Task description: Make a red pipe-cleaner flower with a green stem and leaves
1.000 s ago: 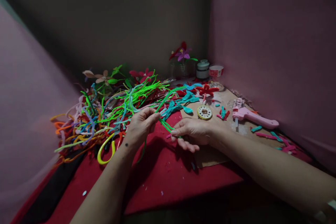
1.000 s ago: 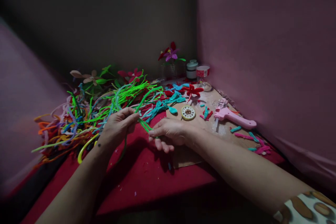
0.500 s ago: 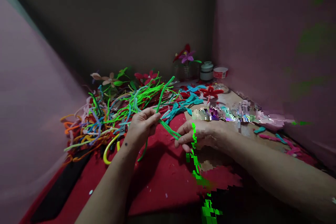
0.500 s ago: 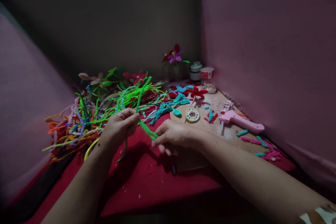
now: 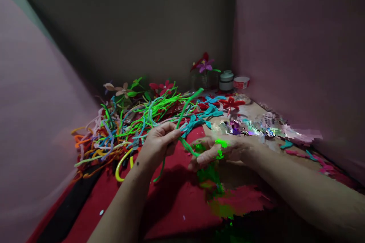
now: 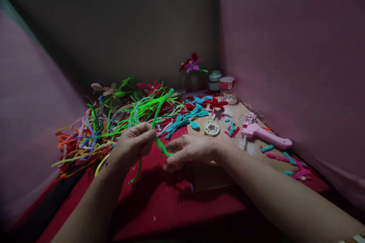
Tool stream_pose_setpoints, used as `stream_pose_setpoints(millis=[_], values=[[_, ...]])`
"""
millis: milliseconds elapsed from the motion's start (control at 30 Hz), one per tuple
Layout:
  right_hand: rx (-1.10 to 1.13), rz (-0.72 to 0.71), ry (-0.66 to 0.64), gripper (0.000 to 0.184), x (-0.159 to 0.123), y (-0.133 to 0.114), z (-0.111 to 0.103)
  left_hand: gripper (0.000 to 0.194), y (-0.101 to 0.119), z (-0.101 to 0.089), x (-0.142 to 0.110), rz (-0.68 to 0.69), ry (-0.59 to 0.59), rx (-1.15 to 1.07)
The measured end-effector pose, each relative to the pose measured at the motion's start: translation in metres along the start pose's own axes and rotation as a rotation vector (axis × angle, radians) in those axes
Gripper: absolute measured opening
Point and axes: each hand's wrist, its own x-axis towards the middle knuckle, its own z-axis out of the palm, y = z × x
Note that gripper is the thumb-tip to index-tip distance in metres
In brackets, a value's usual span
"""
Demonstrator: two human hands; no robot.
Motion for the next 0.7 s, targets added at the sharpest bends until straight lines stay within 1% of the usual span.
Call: stream_pose_setpoints(millis=[33, 133, 200, 300, 367, 467, 533, 600, 700], values=[[0.028, -0.036, 0.011, 0.029, 0.000, 0.000, 0.003, 0.023, -0.001, 0.003, -0.001, -0.020, -0.014, 0.019], [0.105, -0.150, 0.071, 0.020, 0.003, 0.001, 0.010, 0.023, -0.004, 0.013, -0.005, -0.058, -0.035, 0.098], [0.130, -0.158, 0.114, 0.017, 0.008, 0.004, 0.014, 0.023, -0.006, 0.020, -0.006, -0.039, -0.024, 0.151], [0.107, -0.140, 0.184, 0.011, 0.015, 0.009, 0.016, 0.023, -0.010, 0.027, -0.006, -0.007, -0.009, 0.234], [0.071, -0.140, 0.263, 0.008, 0.019, 0.011, 0.017, 0.022, -0.011, 0.030, -0.005, -0.007, 0.001, 0.285], [0.020, -0.091, 0.380, 0.012, 0.022, 0.013, 0.019, 0.023, -0.010, 0.032, -0.005, -0.038, -0.011, 0.298], [0.001, -0.071, 0.421, 0.016, 0.021, 0.014, 0.021, 0.022, -0.007, 0.030, -0.005, -0.057, -0.046, 0.260], [0.010, -0.084, 0.460, 0.018, 0.019, 0.012, 0.022, 0.020, -0.005, 0.027, -0.006, -0.049, -0.089, 0.211], [0.005, -0.124, 0.524, 0.023, 0.015, 0.009, 0.021, 0.025, -0.004, 0.021, -0.006, -0.016, -0.155, 0.176]])
